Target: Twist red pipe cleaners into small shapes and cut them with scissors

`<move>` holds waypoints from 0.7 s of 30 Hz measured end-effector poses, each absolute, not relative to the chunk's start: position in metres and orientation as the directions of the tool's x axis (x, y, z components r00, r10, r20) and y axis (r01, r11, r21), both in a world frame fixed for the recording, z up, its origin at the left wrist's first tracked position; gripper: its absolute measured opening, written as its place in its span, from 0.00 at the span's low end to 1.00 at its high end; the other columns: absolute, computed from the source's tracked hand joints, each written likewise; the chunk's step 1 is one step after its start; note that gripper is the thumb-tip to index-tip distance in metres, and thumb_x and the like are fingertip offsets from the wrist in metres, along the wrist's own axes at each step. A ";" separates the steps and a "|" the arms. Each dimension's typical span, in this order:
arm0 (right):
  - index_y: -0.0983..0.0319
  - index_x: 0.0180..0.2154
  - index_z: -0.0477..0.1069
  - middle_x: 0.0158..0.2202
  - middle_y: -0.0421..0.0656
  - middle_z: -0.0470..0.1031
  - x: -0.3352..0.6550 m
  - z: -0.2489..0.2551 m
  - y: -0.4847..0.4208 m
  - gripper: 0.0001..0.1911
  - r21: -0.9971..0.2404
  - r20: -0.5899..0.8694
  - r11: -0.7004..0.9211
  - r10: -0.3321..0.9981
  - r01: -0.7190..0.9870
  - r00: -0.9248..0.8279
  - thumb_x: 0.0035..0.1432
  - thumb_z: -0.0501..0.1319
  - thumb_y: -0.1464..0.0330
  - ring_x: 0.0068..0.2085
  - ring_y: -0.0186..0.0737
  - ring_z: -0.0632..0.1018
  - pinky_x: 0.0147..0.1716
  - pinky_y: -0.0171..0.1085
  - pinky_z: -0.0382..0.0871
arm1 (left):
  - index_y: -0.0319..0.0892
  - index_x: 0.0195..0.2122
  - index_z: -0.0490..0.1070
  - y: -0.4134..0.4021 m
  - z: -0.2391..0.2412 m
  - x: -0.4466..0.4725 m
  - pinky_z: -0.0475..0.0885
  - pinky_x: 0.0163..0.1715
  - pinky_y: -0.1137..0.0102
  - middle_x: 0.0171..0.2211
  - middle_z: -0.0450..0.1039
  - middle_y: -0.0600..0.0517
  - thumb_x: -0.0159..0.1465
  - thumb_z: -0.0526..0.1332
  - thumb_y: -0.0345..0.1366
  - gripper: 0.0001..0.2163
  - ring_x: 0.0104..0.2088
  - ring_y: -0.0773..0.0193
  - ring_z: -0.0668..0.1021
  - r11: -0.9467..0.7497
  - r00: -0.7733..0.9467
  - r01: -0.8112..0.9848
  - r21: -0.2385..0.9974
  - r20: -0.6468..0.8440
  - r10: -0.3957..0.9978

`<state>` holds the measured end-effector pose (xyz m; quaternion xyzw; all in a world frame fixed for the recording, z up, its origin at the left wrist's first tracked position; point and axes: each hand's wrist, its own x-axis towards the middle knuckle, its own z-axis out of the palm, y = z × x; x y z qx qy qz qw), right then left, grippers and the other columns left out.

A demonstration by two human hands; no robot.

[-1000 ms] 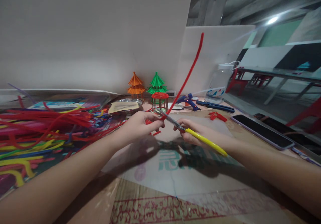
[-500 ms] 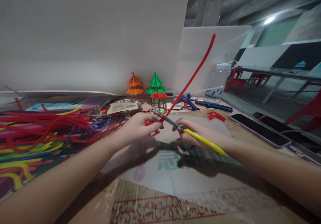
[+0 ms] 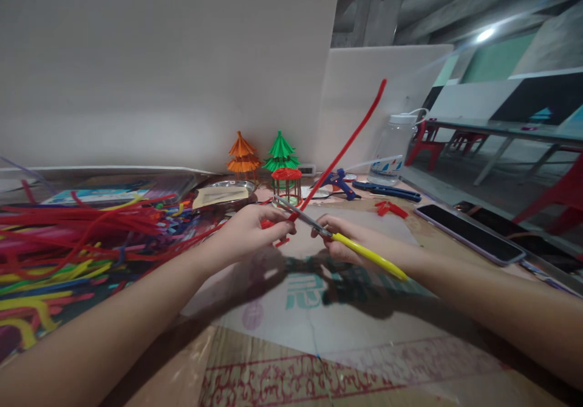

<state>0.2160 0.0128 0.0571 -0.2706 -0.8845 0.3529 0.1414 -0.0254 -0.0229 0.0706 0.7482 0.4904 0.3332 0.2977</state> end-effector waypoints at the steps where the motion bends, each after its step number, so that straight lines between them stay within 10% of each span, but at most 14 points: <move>1: 0.58 0.48 0.58 0.35 0.42 0.69 0.216 0.057 0.013 0.21 -0.702 0.058 0.604 0.576 0.377 -0.815 0.63 0.52 0.50 0.33 0.37 0.70 0.31 0.36 0.66 | 0.40 0.35 0.78 -0.023 0.070 -0.026 0.70 0.26 0.74 0.27 0.77 0.52 0.60 0.59 0.37 0.10 0.26 0.66 0.76 -0.342 0.298 0.536 0.772 0.206 0.932; 21: 0.59 0.50 0.58 0.38 0.44 0.72 0.216 0.057 0.013 0.20 -0.715 0.045 0.582 0.591 0.387 -0.805 0.63 0.54 0.54 0.35 0.38 0.72 0.33 0.36 0.68 | 0.40 0.35 0.79 -0.021 0.068 -0.027 0.71 0.29 0.73 0.28 0.77 0.53 0.61 0.59 0.37 0.10 0.28 0.66 0.76 -0.358 0.301 0.538 0.764 0.223 0.927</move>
